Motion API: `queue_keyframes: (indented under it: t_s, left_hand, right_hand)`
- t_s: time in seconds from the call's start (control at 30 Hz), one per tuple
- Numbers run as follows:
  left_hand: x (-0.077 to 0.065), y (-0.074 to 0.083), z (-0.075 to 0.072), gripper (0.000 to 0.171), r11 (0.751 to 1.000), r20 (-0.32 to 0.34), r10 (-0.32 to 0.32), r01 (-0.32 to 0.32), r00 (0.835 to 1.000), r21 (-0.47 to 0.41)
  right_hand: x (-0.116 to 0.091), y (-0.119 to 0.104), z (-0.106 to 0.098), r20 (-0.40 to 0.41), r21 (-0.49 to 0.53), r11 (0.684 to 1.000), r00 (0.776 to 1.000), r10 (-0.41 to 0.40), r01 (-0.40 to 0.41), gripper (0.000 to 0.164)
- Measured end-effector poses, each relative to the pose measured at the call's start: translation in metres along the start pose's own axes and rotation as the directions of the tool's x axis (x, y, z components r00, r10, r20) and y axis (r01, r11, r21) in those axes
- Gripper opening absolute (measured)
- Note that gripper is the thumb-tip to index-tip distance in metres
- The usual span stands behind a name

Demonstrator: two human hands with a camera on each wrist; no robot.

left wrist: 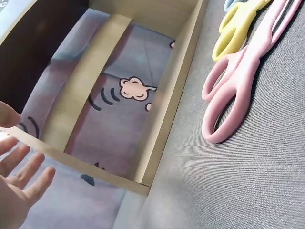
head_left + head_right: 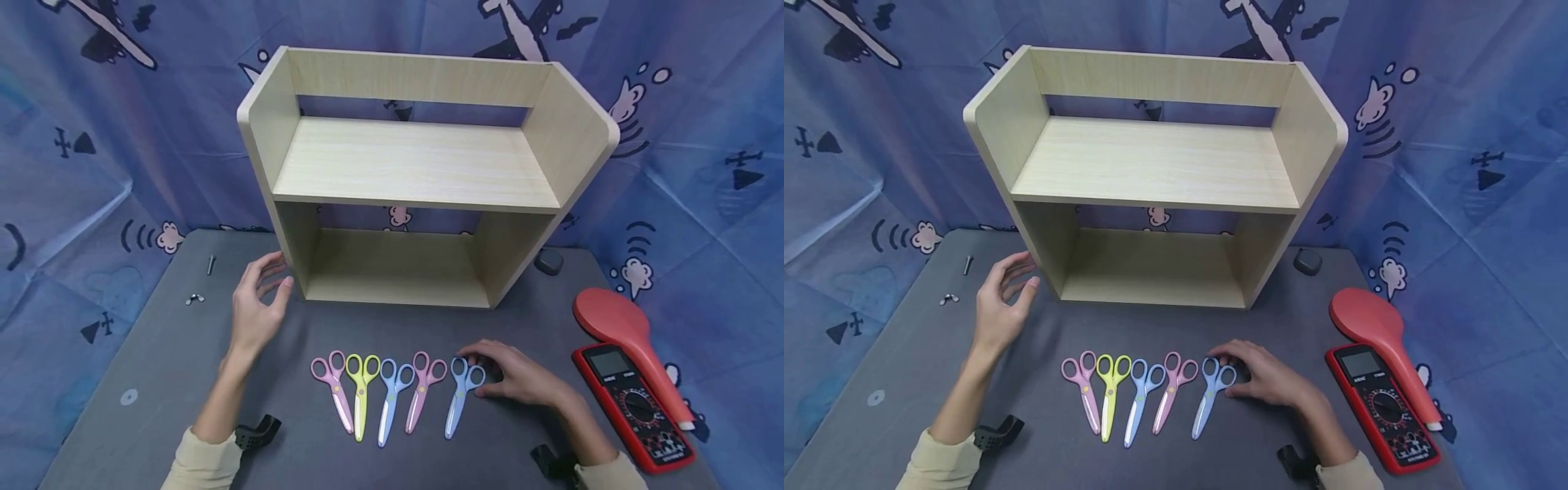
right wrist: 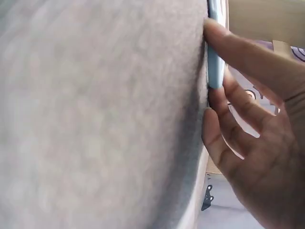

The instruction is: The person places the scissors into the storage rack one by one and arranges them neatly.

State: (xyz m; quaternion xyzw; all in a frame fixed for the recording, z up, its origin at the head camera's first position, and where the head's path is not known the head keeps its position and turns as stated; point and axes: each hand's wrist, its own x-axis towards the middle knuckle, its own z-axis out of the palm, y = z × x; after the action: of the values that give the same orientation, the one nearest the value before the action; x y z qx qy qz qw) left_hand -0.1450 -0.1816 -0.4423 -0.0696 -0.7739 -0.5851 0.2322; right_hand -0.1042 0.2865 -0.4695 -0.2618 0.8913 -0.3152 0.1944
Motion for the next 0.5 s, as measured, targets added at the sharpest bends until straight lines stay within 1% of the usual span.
queue_keyframes:
  t_s: [0.1, 0.2, 0.33, 0.43, 0.5]
  left_hand:
    - [-0.001, -0.001, 0.000, 0.048, 1.000, -0.003, 0.001, -0.001, 1.000, -0.004]
    - [-0.002, -0.001, 0.001, 0.049, 1.000, 0.000, 0.003, -0.003, 1.000, -0.007]
    - [-0.002, 0.000, 0.001, 0.049, 1.000, 0.009, 0.001, -0.001, 1.000, -0.011]
    - [-0.002, 0.000, 0.000, 0.049, 1.000, 0.013, -0.001, 0.001, 1.000, -0.013]
    - [-0.002, 0.001, 0.000, 0.049, 1.000, 0.015, -0.002, 0.002, 1.000, -0.011]
  right_hand:
    - [0.001, 0.002, -0.004, 0.017, 0.014, 1.000, 1.000, -0.016, 0.016, 0.064]
    - [-0.001, 0.000, -0.010, 0.050, 0.026, 1.000, 0.999, -0.010, 0.009, 0.067]
    - [-0.006, -0.004, -0.020, 0.134, 0.056, 0.998, 0.991, -0.005, -0.003, 0.068]
    - [-0.011, -0.005, -0.027, 0.228, 0.104, 0.994, 0.974, -0.013, -0.011, 0.060]
    - [-0.013, -0.005, -0.032, 0.309, 0.153, 0.988, 0.951, -0.019, -0.030, 0.054]
